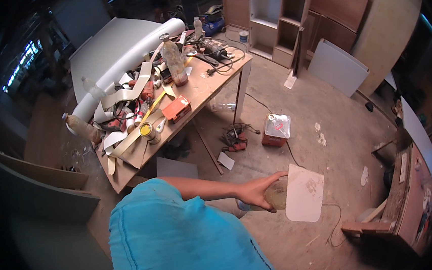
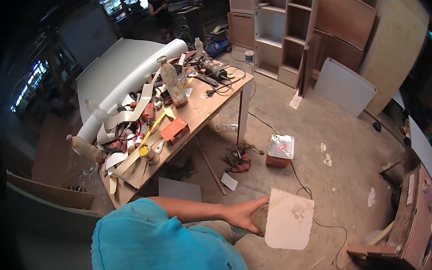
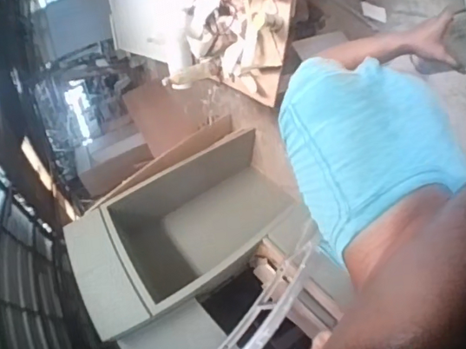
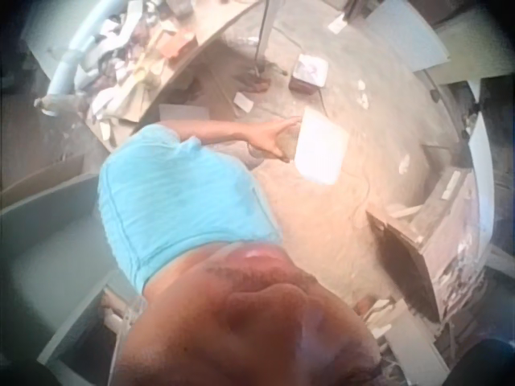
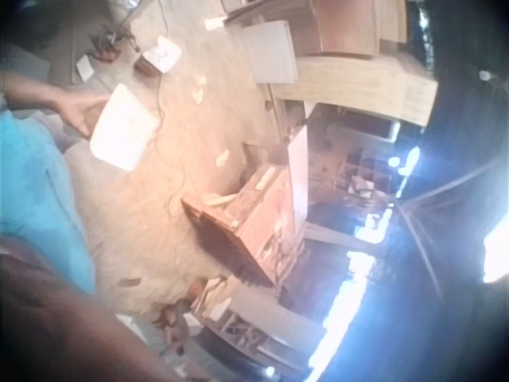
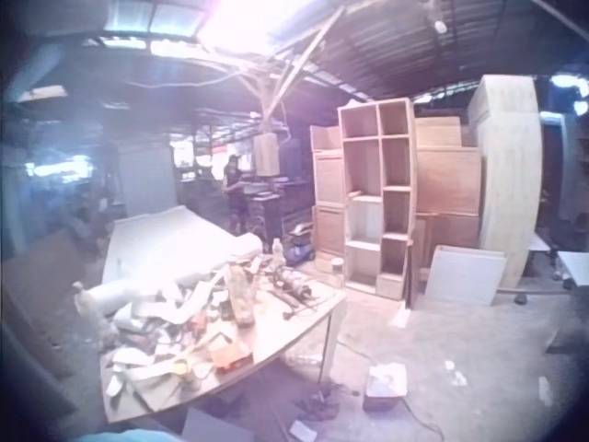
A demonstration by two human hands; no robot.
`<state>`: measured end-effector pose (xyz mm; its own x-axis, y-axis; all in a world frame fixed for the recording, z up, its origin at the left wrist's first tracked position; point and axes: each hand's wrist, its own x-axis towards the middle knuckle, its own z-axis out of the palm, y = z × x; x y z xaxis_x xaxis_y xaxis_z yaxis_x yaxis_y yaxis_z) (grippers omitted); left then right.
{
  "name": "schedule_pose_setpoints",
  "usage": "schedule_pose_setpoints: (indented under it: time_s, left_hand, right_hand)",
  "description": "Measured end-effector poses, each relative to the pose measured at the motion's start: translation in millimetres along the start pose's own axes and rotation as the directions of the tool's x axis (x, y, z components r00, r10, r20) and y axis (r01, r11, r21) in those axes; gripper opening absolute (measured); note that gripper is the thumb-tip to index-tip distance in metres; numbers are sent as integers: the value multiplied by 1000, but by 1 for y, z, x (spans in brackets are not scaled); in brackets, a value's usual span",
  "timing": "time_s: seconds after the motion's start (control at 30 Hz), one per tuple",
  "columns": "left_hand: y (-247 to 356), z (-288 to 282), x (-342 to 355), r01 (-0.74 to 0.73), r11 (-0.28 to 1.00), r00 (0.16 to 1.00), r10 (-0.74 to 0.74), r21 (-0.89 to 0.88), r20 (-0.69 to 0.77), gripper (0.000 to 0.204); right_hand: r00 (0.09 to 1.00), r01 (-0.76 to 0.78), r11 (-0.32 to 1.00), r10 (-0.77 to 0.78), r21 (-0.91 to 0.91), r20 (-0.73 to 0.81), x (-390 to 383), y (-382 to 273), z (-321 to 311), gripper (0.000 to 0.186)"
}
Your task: The person applies a liquid from a bottle onto a large white sheet and spreads it with a plastic card. They measure the sheet with a tape measure, then lift and move the sheet to a different location. Finally, they pick up a glass with a drink and stir it with a straw.
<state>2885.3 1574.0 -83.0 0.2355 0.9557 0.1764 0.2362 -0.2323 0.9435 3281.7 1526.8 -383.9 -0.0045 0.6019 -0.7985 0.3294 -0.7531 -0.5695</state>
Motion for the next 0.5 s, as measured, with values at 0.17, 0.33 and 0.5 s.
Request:
schedule_pose_setpoints:
  time_s: [0.17, 0.33, 0.5]
  left_hand:
    - [-31, -35, 88, 80, 992, 996, -76, 100, -41, 113]
    - [-78, -73, 210, 50, 996, 981, -34, 78, -192, 119]
    - [-65, -134, 332, 65, 998, 958, -55, 26, -283, 118]
  right_hand:
    - [997, -1, 996, 8, -88, 82, 82, -81, -21, 28]
    - [987, 98, 976, -70, -193, 146, 197, -235, -59, 26]
    - [981, 192, 959, -181, -208, 74, 282, -424, -110, 24]
